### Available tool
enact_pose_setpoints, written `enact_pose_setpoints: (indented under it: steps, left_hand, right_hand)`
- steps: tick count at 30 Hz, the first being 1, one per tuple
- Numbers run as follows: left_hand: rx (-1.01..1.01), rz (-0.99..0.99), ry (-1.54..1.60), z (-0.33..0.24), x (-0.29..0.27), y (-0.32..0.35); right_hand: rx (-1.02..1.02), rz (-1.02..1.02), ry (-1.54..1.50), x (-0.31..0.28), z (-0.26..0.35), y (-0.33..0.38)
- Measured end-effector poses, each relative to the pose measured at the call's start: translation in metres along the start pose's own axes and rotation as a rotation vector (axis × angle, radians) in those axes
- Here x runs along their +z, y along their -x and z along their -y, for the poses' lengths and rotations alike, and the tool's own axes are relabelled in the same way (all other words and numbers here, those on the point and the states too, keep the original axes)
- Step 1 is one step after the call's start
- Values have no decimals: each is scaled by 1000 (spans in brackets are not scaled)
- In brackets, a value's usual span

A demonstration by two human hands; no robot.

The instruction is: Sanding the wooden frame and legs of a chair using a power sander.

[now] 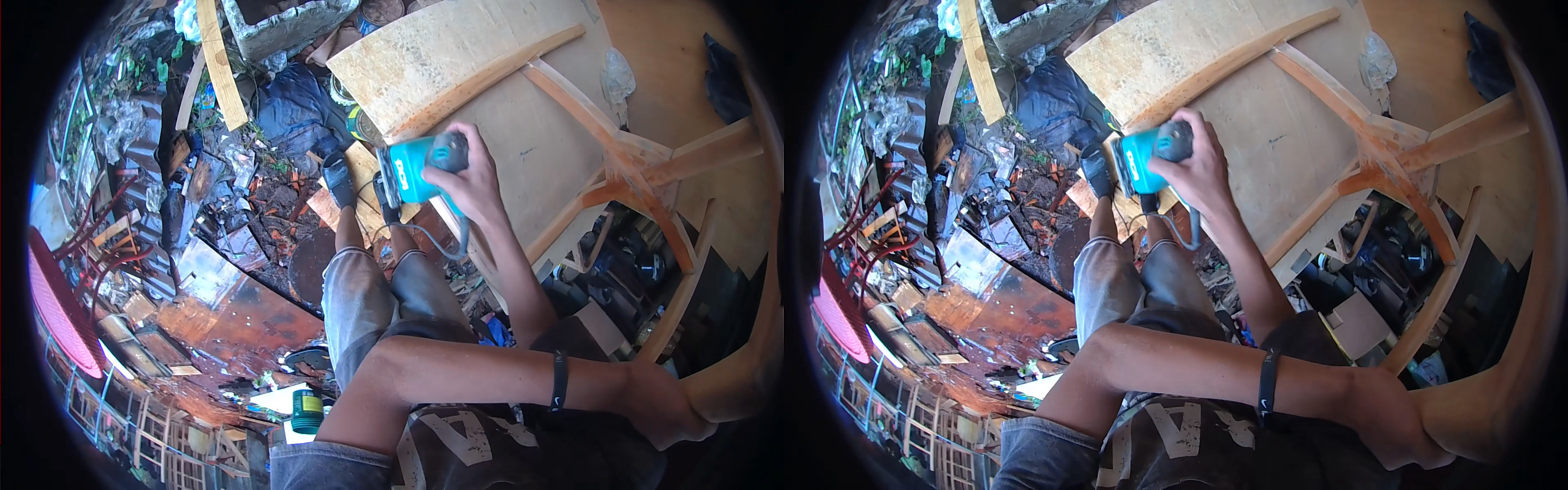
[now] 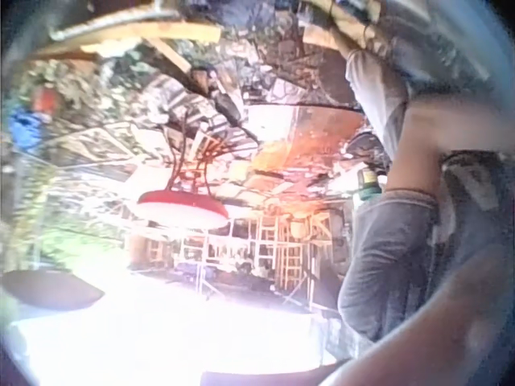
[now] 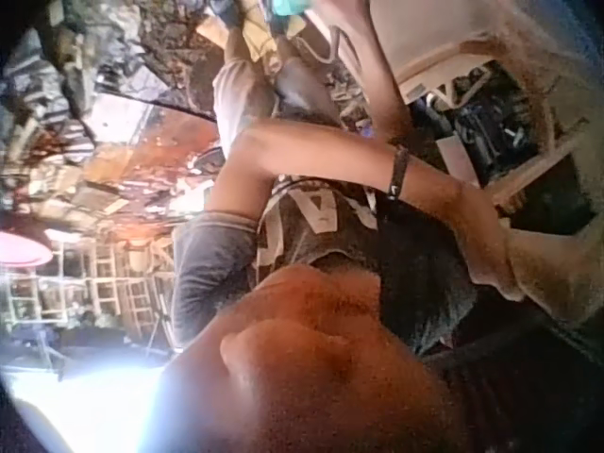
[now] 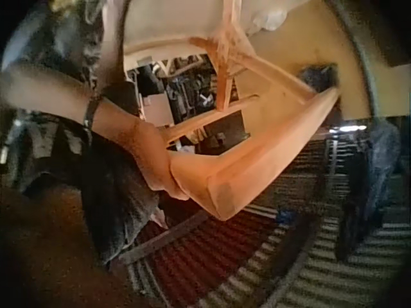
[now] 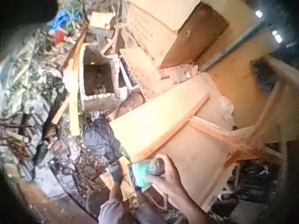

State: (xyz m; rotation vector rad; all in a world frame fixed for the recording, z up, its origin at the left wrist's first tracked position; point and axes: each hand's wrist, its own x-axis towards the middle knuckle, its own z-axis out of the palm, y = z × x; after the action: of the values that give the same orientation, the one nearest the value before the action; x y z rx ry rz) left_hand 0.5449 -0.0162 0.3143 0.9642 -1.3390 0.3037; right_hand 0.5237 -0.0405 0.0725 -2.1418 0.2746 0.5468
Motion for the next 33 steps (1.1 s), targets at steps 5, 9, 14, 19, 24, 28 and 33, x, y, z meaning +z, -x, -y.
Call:
enact_pose_setpoints:
  steps: [5, 9, 14, 19, 24, 28, 33]
  left_hand:
    - [-103, 40, 334, 2, 7, 6]
    - [-167, 57, 596, 4, 20, 5]
    - [-274, 102, 934, -2, 21, 4]
    - [-361, 262, 1185, -5, 16, -5]
    - [-243, 294, 1227, -4, 33, -10]
    - [-313, 386, 1244, -12, 53, -16]
    - [-353, 465, 1261, -14, 57, -16]
  right_hand:
    - [22, 86, 243, -15, 1, 3]
    - [-234, 108, 169, -23, -8, -8]
    - [-135, 226, -58, -44, -48, -8]
    - [-56, 203, -2, -89, -115, 55]
    - [71, 67, 96, -99, -136, 80]
    - [-81, 13, 53, -68, -96, 47]
    - [-288, -30, 138, -25, -32, -2]
